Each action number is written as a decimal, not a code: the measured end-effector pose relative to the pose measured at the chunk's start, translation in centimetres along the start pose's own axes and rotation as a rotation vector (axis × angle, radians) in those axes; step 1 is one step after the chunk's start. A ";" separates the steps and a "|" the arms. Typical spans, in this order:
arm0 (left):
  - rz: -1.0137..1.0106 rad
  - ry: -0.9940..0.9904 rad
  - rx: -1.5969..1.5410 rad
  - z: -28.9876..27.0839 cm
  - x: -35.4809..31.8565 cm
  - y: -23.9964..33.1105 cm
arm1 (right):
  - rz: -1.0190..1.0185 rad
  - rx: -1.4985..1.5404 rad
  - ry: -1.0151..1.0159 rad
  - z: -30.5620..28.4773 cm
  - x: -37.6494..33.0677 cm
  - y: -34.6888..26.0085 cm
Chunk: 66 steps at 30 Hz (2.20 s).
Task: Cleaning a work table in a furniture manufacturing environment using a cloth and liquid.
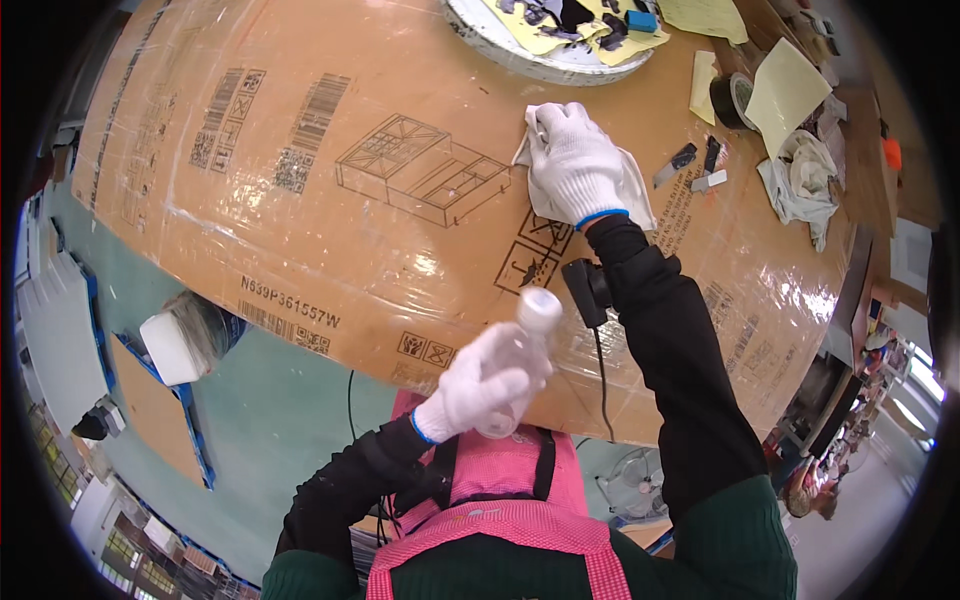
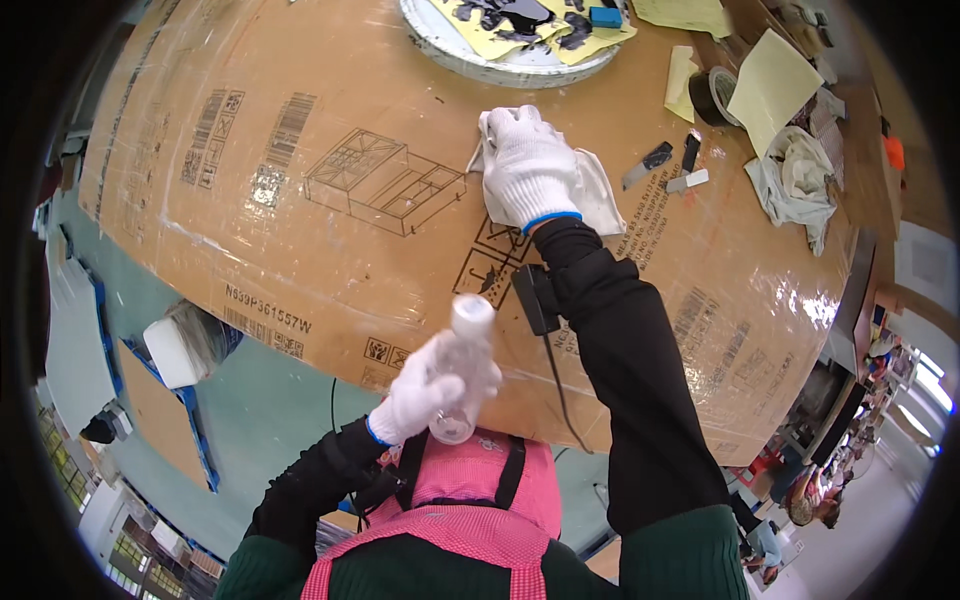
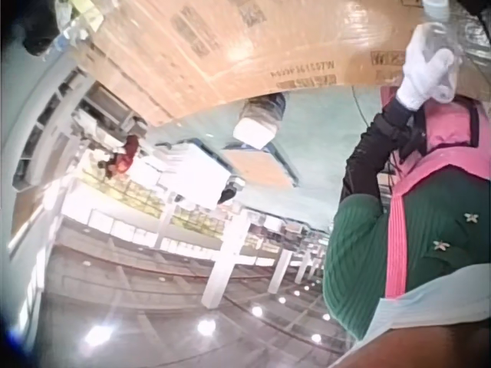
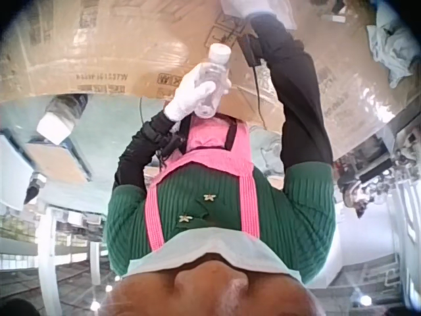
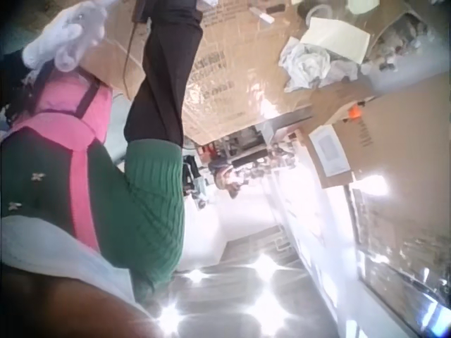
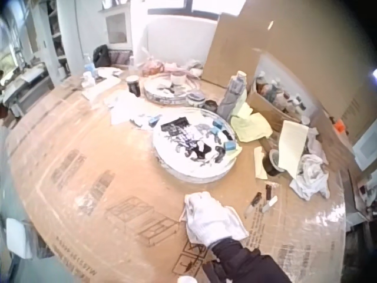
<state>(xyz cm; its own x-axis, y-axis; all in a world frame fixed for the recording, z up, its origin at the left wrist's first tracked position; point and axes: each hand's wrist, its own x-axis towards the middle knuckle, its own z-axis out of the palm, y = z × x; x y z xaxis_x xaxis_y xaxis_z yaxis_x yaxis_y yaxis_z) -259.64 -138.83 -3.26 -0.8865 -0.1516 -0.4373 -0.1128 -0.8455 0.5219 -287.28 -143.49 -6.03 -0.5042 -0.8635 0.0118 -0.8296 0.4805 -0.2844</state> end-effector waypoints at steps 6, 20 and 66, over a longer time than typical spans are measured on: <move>-0.028 0.172 -0.090 -2.7 0.8 2.9 | -0.354 0.106 -0.112 -0.2 -12.7 -0.6; -0.360 -0.009 -0.492 -2.3 8.6 3.4 | 0.179 0.089 0.312 1.0 -16.3 6.2; 0.191 0.208 0.208 -8.1 -2.1 11.5 | 0.143 -0.221 -0.018 0.8 -3.5 -3.7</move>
<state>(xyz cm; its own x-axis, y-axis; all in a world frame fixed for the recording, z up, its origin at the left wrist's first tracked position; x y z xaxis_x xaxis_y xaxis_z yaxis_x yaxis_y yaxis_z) -255.38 -152.38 -2.28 -0.7922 -0.4163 -0.4462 -0.0618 -0.6727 0.7374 -282.25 -142.35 -5.75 -0.6171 -0.7863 -0.0312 -0.7837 0.6176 -0.0655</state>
